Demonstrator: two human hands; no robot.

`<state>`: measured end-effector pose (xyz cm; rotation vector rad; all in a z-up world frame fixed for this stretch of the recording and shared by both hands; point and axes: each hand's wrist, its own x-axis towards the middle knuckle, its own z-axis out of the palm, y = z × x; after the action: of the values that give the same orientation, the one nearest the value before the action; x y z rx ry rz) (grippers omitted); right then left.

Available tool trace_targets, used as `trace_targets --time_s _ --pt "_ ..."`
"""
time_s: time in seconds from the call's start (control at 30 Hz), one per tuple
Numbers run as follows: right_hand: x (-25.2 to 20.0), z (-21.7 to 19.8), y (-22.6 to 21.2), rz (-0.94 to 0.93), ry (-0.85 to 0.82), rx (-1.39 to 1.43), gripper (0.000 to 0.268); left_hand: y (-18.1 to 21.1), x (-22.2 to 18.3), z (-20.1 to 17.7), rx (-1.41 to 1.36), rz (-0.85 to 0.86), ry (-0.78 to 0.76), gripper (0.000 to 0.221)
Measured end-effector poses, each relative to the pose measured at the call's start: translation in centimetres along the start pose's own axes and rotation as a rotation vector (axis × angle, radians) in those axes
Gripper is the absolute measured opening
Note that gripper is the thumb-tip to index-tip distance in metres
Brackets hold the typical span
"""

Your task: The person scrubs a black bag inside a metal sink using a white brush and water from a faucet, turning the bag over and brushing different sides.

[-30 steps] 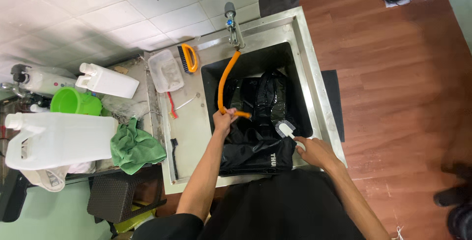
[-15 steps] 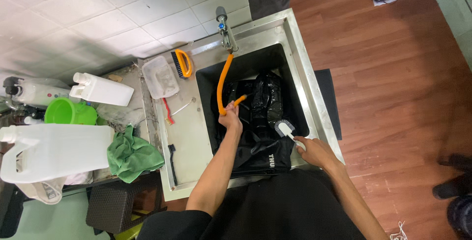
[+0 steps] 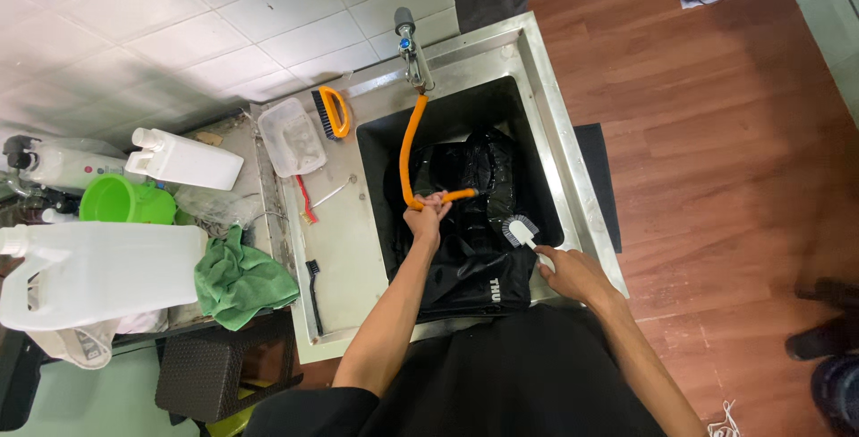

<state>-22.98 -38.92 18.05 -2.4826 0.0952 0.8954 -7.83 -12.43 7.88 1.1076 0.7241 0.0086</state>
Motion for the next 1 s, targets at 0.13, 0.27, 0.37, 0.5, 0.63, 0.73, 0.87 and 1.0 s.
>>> trace_targets --time_s 0.13,0.27,0.37,0.5,0.63,0.73,0.87,1.0 --pt "0.3 -0.5 -0.8 0.005 0.018 0.026 0.048 -0.8 -0.8 -1.3 0.045 -0.068 -0.091 0.032" --pt "2.6 0.5 -1.2 -0.020 0.090 0.087 0.049 -0.6 -1.6 -1.8 0.011 -0.070 -0.128 0.033" --pt "5.5 1.4 -1.5 -0.050 0.139 0.059 0.052 -0.8 -1.2 -2.0 -0.007 -0.039 -0.111 0.033" --pt "7.5 1.3 -3.2 -0.057 0.148 0.061 0.054 0.5 -2.0 -2.2 0.015 -0.029 -0.068 0.031" --pt "8.5 0.4 -4.6 -0.058 0.141 0.082 0.051 0.9 -1.7 -2.5 0.006 -0.031 -0.055 0.032" --pt "10.4 0.6 -4.8 -0.051 0.129 0.116 0.051 1.3 -2.0 -2.7 0.030 -0.028 -0.051 0.030" --pt "11.8 1.2 -5.5 -0.023 0.111 0.198 0.047 1.9 -2.2 -2.9 0.039 -0.018 -0.030 0.029" --pt "10.3 0.4 -6.7 -0.024 0.075 0.226 0.046 2.5 -1.7 -2.5 0.000 -0.021 0.011 0.031"
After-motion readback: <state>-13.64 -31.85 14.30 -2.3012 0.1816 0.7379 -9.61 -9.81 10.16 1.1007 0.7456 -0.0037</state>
